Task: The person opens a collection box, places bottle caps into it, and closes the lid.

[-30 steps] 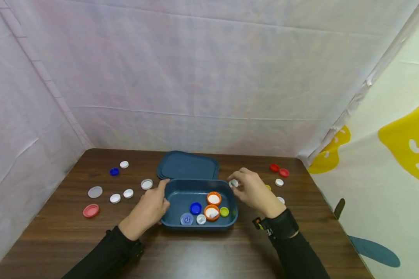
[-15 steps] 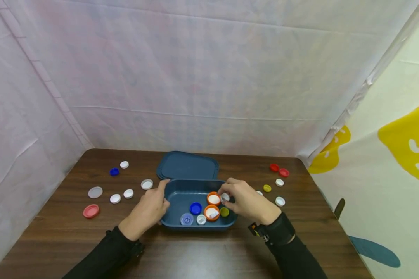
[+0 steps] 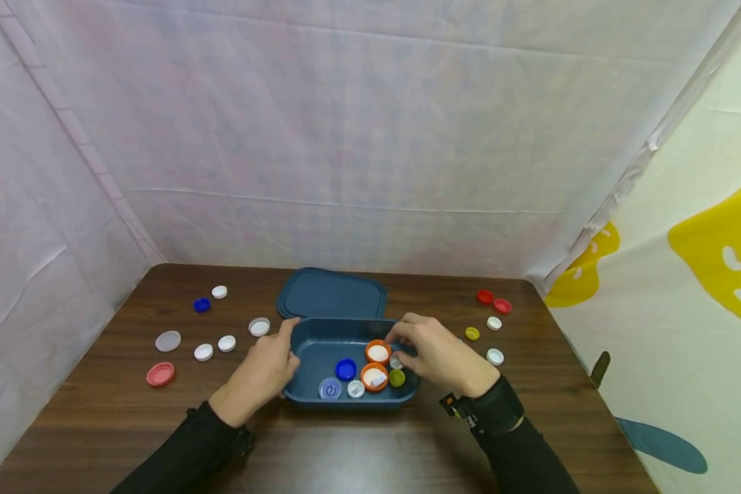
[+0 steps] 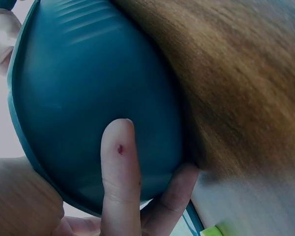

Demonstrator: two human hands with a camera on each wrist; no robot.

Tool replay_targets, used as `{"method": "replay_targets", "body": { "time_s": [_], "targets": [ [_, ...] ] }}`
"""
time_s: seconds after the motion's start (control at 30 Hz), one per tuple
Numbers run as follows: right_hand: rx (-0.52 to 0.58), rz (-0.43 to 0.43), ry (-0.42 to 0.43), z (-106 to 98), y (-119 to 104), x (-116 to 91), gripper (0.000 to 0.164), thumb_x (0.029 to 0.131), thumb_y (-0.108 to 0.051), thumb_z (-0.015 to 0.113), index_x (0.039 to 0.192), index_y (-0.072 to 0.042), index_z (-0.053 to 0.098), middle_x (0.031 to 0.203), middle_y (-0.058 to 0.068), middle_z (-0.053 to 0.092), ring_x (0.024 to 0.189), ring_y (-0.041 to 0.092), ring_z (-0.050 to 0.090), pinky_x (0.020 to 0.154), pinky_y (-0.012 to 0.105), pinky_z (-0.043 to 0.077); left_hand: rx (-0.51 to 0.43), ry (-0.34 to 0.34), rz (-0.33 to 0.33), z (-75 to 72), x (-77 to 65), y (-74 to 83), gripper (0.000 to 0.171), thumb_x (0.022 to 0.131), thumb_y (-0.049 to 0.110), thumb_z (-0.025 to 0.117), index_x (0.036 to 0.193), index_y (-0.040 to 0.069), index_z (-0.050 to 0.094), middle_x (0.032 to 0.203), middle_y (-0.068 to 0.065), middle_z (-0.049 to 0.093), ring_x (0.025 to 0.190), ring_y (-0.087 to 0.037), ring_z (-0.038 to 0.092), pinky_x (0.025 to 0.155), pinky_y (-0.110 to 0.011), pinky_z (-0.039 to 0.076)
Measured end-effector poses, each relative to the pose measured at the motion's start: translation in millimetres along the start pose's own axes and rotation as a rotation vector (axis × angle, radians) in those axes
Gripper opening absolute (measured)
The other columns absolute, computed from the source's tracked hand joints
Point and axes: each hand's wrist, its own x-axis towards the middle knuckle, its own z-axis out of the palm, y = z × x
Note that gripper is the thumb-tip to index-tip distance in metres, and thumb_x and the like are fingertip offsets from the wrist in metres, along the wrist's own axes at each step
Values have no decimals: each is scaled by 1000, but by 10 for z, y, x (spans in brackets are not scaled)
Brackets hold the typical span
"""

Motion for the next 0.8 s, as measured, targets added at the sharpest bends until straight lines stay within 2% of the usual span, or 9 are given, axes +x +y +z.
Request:
{"method": "replay_targets", "body": {
  "time_s": [0.2, 0.43, 0.63, 0.8],
  "targets": [
    [-8, -9, 21, -34, 26, 6, 21, 103, -6, 86, 124, -8, 84, 120, 13, 78, 102, 26, 78, 87, 31, 69, 4, -12, -11, -3, 0, 5, 74, 100, -6, 61, 171, -2, 44, 90, -15, 70, 43, -10, 63, 40, -27, 55],
    [-29, 34, 39, -66, 77, 1, 21, 104, -8, 86, 125, -7, 84, 124, 12, 80, 101, 26, 78, 88, 31, 70, 6, -15, -9, -8, -5, 5, 73, 100, -6, 61, 171, -2, 44, 90, -14, 70, 44, -11, 63, 40, -27, 55],
    [-41, 61, 110, -115, 195, -33, 20, 103, -6, 87, 123, -8, 85, 117, 10, 79, 100, 23, 80, 86, 34, 72, 6, -21, -10, -14, -12, 15, 73, 101, -6, 61, 172, -3, 43, 89, -13, 69, 45, -11, 63, 41, -27, 56],
    [-35, 117, 128, -164, 352, -60, 22, 102, -4, 87, 124, -5, 84, 115, 11, 79, 103, 28, 82, 88, 40, 73, 5, -21, -9, -12, -15, 17, 73, 101, -6, 61, 172, -3, 42, 87, -12, 67, 45, -11, 63, 41, -26, 56]
  ]
}}
